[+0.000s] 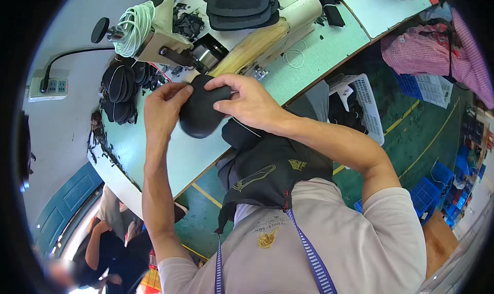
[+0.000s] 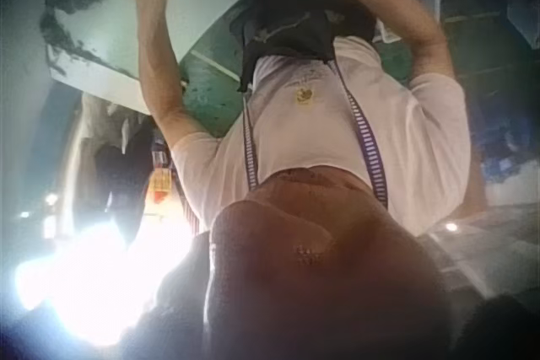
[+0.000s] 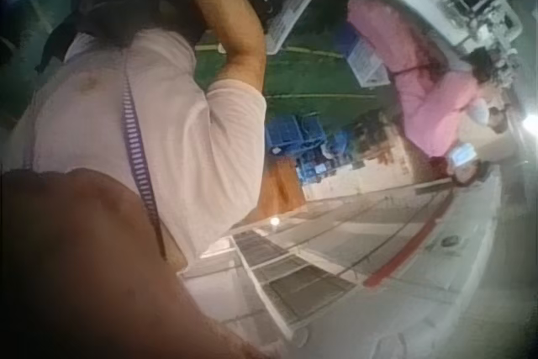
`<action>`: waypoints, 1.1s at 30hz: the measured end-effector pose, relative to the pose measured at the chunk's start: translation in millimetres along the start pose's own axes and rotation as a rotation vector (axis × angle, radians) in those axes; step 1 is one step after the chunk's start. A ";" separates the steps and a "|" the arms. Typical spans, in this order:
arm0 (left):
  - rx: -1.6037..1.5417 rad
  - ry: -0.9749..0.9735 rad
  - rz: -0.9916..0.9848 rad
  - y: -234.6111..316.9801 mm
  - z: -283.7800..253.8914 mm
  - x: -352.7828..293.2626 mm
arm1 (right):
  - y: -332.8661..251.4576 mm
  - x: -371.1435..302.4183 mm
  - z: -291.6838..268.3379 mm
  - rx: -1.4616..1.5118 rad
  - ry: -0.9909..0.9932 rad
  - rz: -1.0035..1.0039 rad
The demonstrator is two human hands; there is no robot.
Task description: Stitching and assembly of shoe components using an industrial sewing machine.
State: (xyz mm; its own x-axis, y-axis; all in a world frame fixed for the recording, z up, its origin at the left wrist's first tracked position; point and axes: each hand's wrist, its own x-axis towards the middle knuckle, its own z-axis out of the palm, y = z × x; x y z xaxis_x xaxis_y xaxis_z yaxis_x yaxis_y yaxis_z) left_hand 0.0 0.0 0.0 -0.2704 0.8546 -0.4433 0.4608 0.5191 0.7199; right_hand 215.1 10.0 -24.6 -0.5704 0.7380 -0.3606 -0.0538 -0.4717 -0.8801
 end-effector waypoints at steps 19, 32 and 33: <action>-0.321 -0.016 0.351 63.8 60.9 -58.6 | -139.8 1.0 -78.2 -1.090 0.479 -1.490; -0.582 -0.122 0.011 173.4 83.1 97.5 | -131.0 80.8 -124.3 -0.034 0.505 -0.041; -0.564 -0.126 0.016 174.5 82.9 102.2 | -121.9 101.3 -136.2 -0.054 0.459 -0.049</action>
State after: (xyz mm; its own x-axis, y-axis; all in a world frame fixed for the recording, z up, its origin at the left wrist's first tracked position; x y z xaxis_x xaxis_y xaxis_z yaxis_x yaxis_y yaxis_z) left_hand 122.9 177.1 36.0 -0.1480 0.8728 -0.4652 -0.0668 0.4605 0.8852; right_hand 275.4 208.1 4.2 -0.1462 0.9018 -0.4067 -0.0218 -0.4140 -0.9100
